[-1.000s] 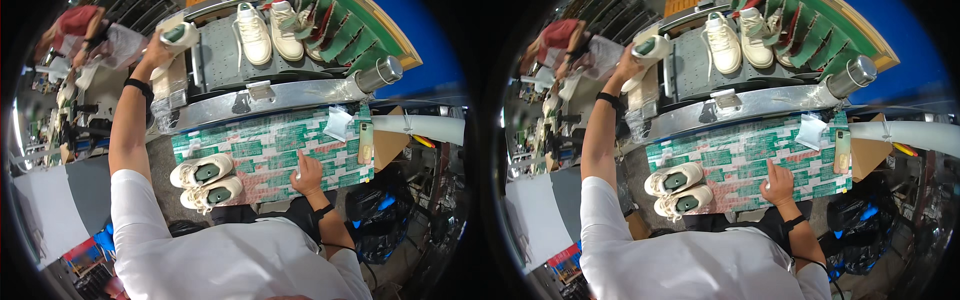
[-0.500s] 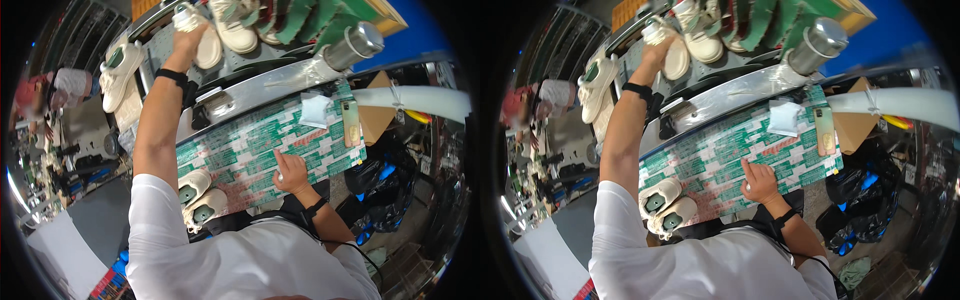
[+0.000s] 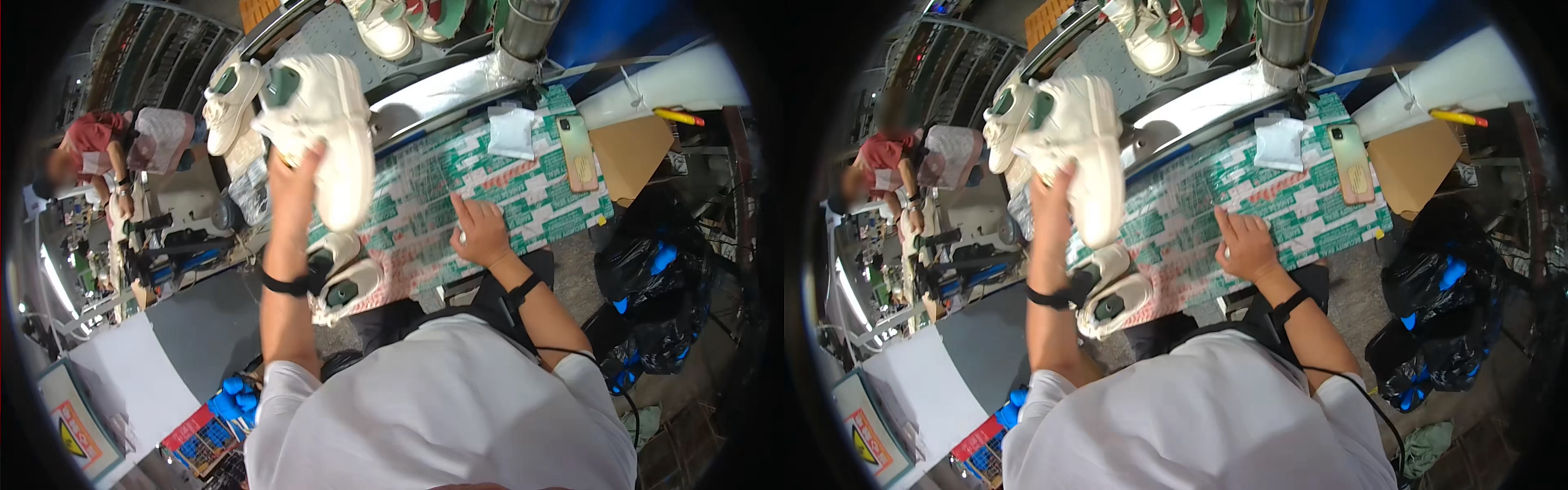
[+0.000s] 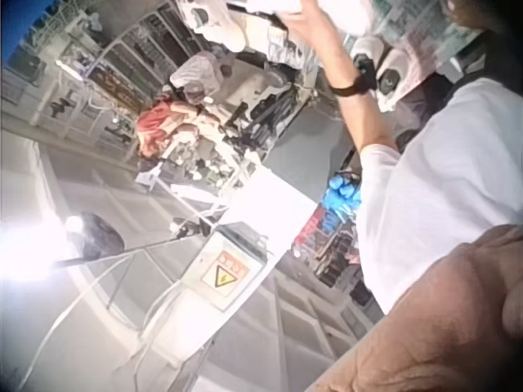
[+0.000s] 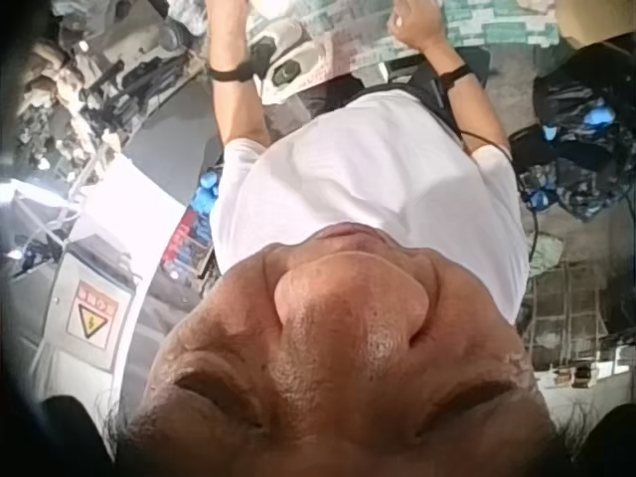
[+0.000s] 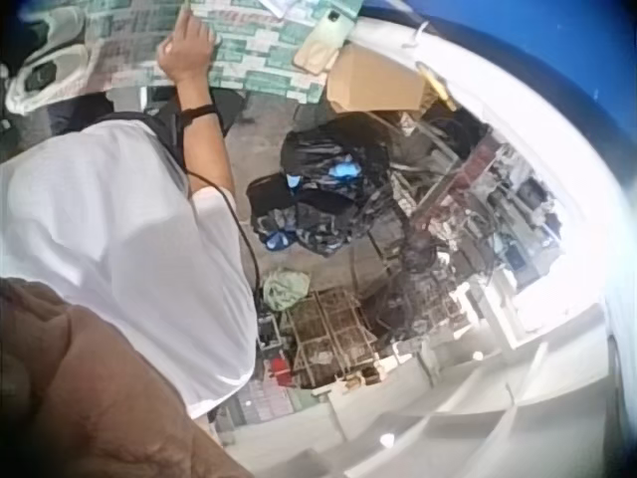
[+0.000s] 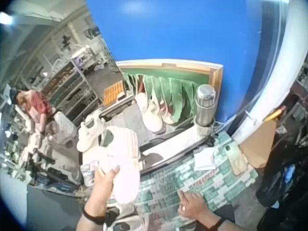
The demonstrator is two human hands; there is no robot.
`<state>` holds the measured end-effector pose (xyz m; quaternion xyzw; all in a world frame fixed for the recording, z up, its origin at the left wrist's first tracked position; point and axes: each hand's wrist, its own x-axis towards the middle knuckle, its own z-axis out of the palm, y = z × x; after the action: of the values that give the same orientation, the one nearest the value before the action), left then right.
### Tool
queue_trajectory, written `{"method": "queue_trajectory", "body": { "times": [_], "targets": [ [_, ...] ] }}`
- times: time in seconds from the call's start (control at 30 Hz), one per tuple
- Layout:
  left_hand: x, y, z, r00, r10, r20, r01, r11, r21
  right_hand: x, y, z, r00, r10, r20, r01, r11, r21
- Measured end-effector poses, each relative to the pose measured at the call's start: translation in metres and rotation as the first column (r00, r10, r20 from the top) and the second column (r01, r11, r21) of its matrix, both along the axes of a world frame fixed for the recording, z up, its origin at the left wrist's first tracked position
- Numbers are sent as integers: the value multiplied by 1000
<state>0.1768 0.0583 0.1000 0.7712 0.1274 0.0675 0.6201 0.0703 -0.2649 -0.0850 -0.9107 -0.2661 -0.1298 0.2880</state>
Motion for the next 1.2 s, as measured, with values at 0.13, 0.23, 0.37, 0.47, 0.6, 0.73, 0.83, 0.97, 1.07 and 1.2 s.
{"method": "queue_trajectory", "body": {
  "times": [0.13, 0.23, 0.37, 0.47, 0.6, 0.73, 0.83, 0.97, 1.07, 1.2],
  "targets": [
    [-111, -71, -39, 986, 167, -27, -161, 975, 156, 2, 2, -1, 1000, 5, -6, -4, 1000, 31],
    [-165, -107, -87, 962, 228, -151, -171, 933, 317, -2, 1, 1, 1000, 13, 5, -13, 999, 38],
    [-203, -109, -96, 968, 108, -226, -10, 918, 397, -10, -2, 9, 991, -18, -130, 31, 994, 101],
    [-206, -69, -97, 943, -94, -320, 280, 746, 605, -33, 1, 19, 961, -87, -264, 137, 974, 178],
    [-204, -47, -84, 887, -243, -392, 370, 882, 292, -72, 10, 51, 944, -40, -327, 155, 930, 332],
    [-186, -16, -71, 937, -230, -265, 14, 780, -626, -94, 32, 94, 937, 153, -313, -37, 936, 349],
    [-157, 14, -74, 991, -27, -134, -84, 651, -754, -90, 53, 101, 954, 295, -56, -286, 949, 129],
    [-137, -16, -55, 996, -58, 74, 43, 982, 186, -80, 70, 94, 938, 338, 79, -336, 941, -34],
    [-134, -17, -64, 917, -387, -93, 393, 844, 366, -87, 73, 98, 940, 337, 53, -330, 937, -117],
    [-128, -11, -97, 887, -458, -66, 451, 825, 340, -84, 77, 102, 927, 293, -233, -263, 953, 151]
  ]
}}
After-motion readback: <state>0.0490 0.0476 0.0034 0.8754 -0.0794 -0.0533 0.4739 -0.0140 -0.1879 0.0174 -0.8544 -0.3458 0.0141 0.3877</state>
